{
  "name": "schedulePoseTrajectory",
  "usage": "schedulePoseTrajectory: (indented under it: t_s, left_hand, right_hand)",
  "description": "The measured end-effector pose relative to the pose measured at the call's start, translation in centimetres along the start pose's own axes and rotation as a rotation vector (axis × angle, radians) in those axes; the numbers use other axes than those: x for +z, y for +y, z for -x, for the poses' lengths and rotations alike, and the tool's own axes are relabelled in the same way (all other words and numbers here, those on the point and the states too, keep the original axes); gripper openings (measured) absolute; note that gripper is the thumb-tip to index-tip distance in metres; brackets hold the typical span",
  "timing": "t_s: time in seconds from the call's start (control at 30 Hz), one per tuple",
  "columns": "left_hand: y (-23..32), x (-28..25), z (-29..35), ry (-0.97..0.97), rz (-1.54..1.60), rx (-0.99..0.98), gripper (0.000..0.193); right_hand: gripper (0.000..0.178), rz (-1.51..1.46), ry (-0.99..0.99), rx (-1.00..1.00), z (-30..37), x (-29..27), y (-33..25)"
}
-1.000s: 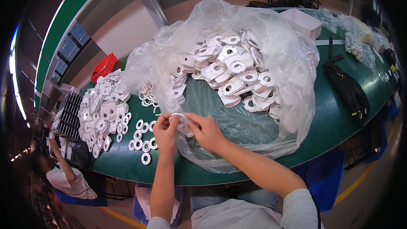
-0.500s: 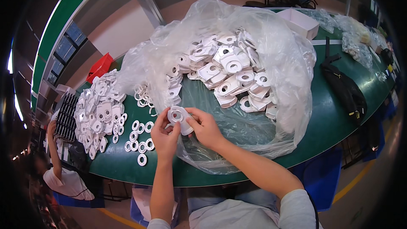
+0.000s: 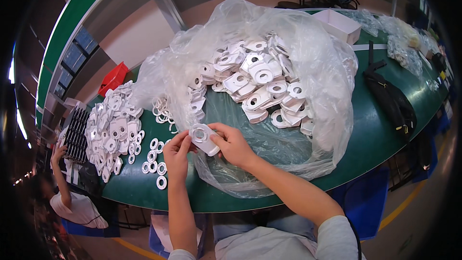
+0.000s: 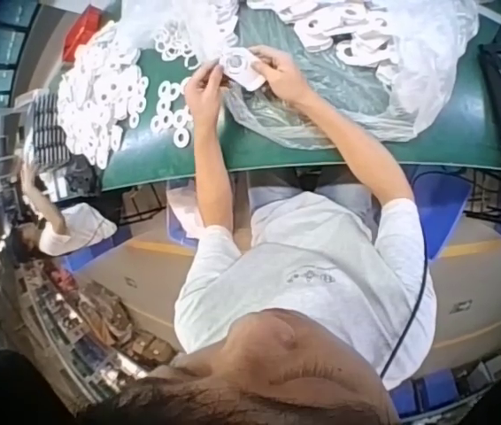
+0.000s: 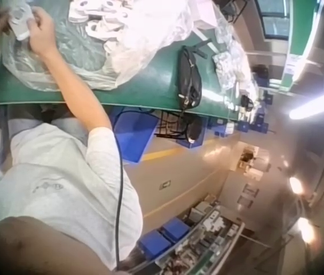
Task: Assembling small white plastic components by fitting a ring into a larger base on an assembly line.
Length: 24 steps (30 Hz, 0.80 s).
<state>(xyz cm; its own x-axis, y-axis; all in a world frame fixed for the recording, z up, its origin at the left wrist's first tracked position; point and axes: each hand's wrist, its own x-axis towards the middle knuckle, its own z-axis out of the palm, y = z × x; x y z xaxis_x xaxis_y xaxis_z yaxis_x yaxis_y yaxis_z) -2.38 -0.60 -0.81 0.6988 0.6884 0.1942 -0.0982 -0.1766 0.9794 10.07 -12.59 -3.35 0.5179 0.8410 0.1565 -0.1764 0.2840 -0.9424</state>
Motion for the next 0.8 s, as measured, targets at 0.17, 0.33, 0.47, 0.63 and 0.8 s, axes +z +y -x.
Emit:
schedulePoseTrajectory:
  t_s: [0.17,0.33,0.47,0.63,0.8]
  left_hand:
    - [-0.5,0.7,0.0,-0.021,0.087,0.029,0.020]
    - [-0.8,1.0,0.0,0.006,0.098,0.030,0.020]
    - [-0.4,2.0,0.2,0.042,0.115,0.031,0.028]
    - [-0.3,1.8,0.3,0.009,0.080,0.027,0.037]
    - [-0.1,2.4,0.7,0.007,0.085,0.021,0.030]
  right_hand:
    - [0.027,0.156,0.049,0.023,0.2,-0.4,-0.4]
    - [0.026,0.106,0.026,-0.006,-0.2,-0.4,-0.1]
    - [0.025,0.041,-0.051,-0.012,-0.3,-0.4,0.1]
    - [0.025,0.023,-0.047,0.012,0.0,-0.1,-0.4]
    - [0.020,0.141,0.020,-0.022,0.0,0.1,-0.5]
